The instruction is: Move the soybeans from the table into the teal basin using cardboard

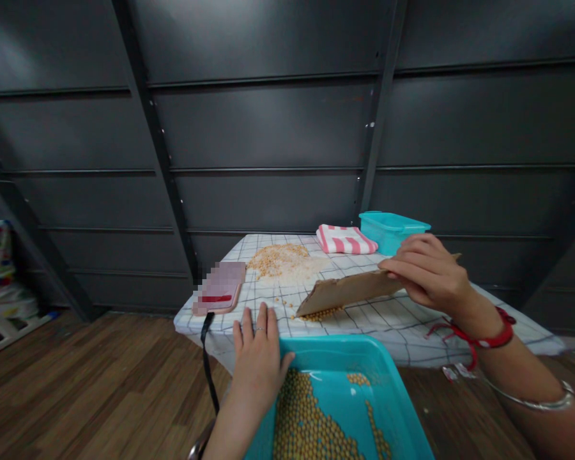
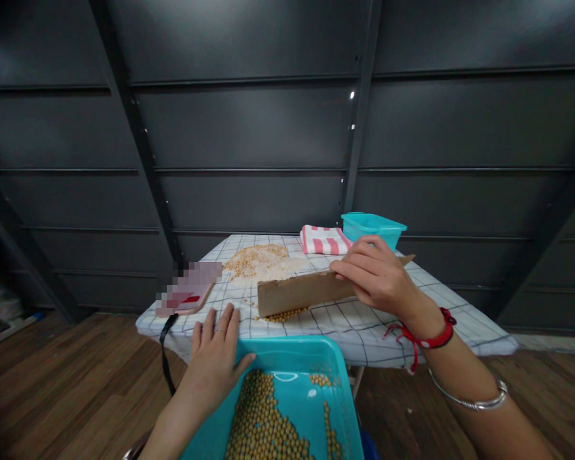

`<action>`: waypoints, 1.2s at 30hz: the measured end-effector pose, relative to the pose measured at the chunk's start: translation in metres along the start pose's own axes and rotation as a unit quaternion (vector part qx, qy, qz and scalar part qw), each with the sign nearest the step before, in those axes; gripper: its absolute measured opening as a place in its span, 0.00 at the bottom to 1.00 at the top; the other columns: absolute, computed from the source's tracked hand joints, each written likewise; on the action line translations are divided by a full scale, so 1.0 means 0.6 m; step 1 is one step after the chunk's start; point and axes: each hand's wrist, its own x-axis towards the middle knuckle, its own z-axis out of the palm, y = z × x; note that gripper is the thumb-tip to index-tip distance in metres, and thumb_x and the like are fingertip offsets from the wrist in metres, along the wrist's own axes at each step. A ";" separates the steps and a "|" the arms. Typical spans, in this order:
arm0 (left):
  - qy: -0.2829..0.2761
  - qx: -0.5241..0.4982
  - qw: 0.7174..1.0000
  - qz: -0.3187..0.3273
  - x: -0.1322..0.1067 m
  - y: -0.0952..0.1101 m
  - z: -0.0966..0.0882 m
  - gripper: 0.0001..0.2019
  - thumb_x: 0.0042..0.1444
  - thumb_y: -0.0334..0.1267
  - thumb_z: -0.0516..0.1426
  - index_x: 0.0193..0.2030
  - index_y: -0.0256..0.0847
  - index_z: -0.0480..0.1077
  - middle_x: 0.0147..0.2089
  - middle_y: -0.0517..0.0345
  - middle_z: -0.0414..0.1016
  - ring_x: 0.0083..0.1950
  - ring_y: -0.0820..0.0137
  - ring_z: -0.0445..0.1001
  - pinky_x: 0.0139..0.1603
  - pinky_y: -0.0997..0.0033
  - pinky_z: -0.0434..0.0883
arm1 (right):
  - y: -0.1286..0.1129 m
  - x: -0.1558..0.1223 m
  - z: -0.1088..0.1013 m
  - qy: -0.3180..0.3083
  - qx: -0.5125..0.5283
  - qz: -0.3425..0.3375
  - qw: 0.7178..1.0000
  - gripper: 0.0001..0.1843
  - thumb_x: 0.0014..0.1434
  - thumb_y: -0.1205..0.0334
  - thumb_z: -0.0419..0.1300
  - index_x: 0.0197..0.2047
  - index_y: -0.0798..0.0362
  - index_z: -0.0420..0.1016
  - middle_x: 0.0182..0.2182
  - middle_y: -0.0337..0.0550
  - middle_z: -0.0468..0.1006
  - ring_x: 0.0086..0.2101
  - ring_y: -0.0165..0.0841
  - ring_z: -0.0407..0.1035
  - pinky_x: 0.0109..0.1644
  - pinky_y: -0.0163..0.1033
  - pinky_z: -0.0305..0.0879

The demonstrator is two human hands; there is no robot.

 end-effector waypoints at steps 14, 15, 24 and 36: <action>-0.029 0.028 0.999 -0.016 0.001 0.010 -0.009 0.32 0.53 0.41 0.49 0.63 0.31 0.51 0.66 0.39 0.52 0.65 0.43 0.49 0.60 0.38 0.54 | 0.011 0.000 -0.034 -0.078 -0.135 -0.004 0.988 0.06 0.57 0.72 0.54 0.36 0.52 0.68 0.23 0.39 0.73 0.27 0.31 0.63 0.35 0.40 0.61; -0.035 0.031 0.999 -0.018 0.001 0.012 -0.011 0.32 0.53 0.40 0.49 0.63 0.30 0.51 0.66 0.39 0.52 0.65 0.43 0.49 0.60 0.38 0.54 | 0.008 0.000 -0.036 -0.079 -0.133 -0.008 0.988 0.06 0.57 0.72 0.53 0.35 0.52 0.68 0.23 0.39 0.73 0.27 0.31 0.63 0.35 0.40 0.60; -0.068 0.084 0.994 -0.014 0.002 0.018 -0.014 0.33 0.47 0.23 0.45 0.64 0.31 0.50 0.67 0.40 0.51 0.65 0.45 0.50 0.60 0.40 0.56 | -0.003 -0.001 -0.035 -0.084 -0.096 0.011 0.992 0.08 0.57 0.73 0.51 0.35 0.52 0.69 0.25 0.39 0.73 0.29 0.31 0.63 0.37 0.40 0.59; -0.086 0.080 0.993 -0.026 0.005 0.027 -0.025 0.36 0.43 0.17 0.41 0.64 0.30 0.49 0.67 0.42 0.49 0.65 0.46 0.48 0.61 0.42 0.56 | -0.002 -0.006 -0.034 -0.094 -0.070 0.022 0.993 0.08 0.57 0.72 0.51 0.37 0.52 0.68 0.26 0.39 0.73 0.29 0.31 0.63 0.37 0.40 0.60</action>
